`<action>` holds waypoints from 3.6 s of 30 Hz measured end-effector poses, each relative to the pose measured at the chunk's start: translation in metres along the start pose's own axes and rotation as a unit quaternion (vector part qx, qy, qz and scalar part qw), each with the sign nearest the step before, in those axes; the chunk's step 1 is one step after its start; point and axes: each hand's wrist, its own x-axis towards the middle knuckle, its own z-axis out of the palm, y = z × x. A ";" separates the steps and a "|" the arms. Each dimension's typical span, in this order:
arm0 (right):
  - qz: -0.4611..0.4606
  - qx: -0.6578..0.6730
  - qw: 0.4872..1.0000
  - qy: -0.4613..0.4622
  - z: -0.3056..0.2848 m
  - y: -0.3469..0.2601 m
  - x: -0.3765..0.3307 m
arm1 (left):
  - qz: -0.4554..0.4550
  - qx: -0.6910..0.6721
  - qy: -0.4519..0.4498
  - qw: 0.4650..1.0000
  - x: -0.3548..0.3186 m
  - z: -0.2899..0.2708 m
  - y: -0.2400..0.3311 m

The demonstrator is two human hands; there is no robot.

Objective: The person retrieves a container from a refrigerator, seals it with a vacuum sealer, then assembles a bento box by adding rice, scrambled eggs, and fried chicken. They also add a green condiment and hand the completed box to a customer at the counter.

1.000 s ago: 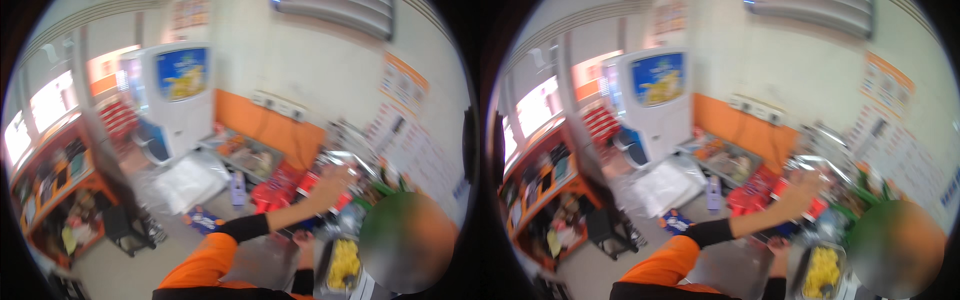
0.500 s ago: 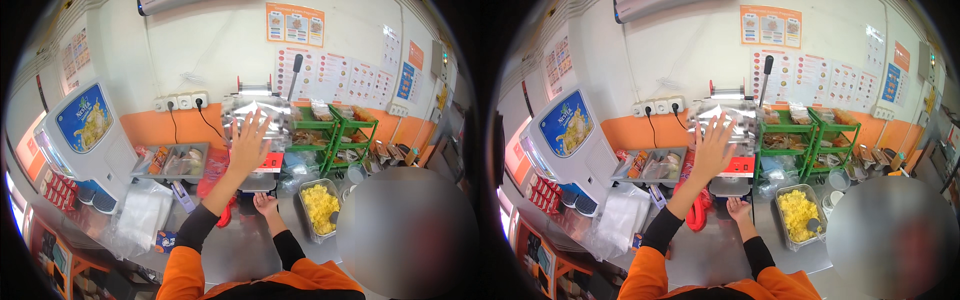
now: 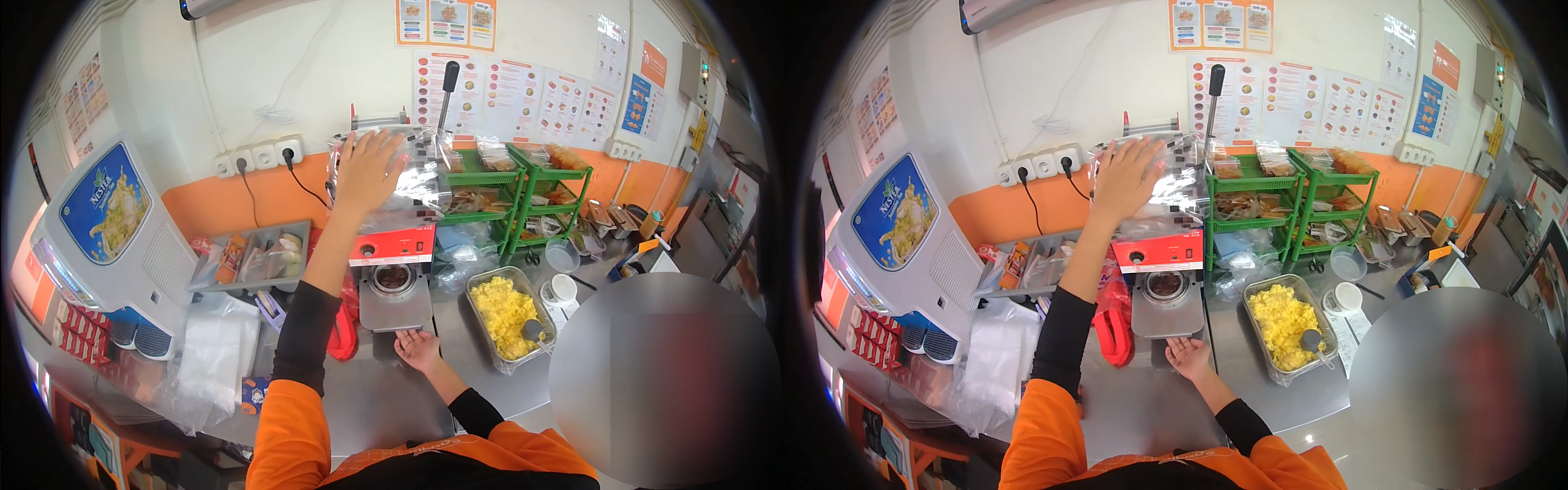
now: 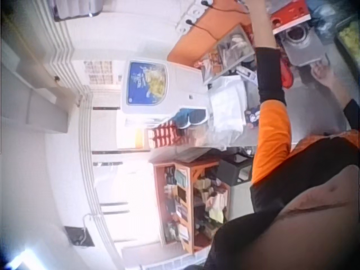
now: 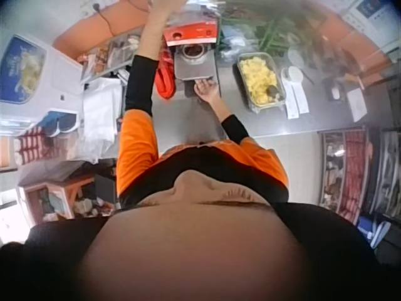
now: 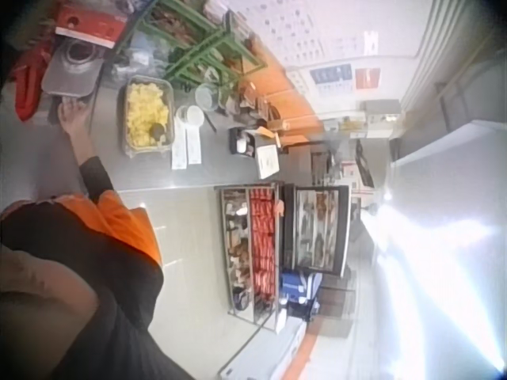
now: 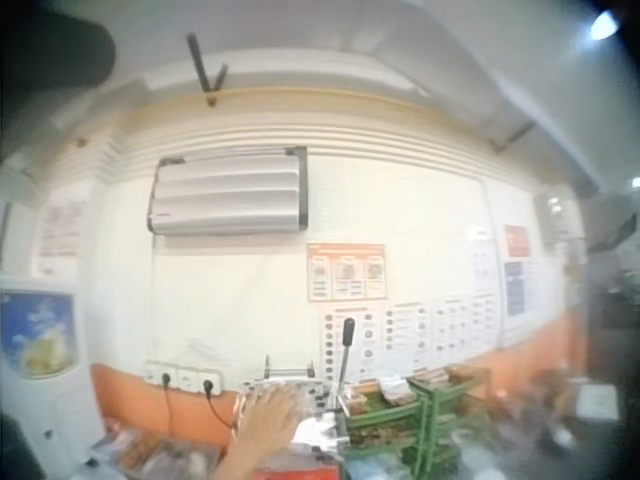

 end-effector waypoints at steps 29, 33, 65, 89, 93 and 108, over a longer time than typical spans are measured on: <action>-0.229 -0.279 0.915 -0.180 -0.002 -0.027 0.087 | -0.393 -0.370 -0.155 0.827 -0.282 0.033 0.065; -0.265 -0.274 0.903 -0.198 0.011 -0.020 0.081 | -0.343 -0.338 -0.163 0.861 -0.275 0.056 0.061; -0.071 -0.520 0.851 -0.013 0.010 0.016 -0.021 | -0.533 -0.421 -0.099 0.727 -0.392 -0.078 0.122; -0.191 -0.631 0.751 -0.044 0.063 -0.023 0.110 | -0.261 -0.553 -0.627 0.483 -0.333 -0.173 0.075; 0.032 -0.806 0.578 -0.121 0.073 -0.088 0.072 | -0.143 -0.717 -0.511 0.453 -0.215 -0.138 0.123; -0.296 -0.902 0.195 0.246 0.043 -0.499 -0.009 | 0.189 -0.927 -0.145 0.290 -0.104 -0.017 0.416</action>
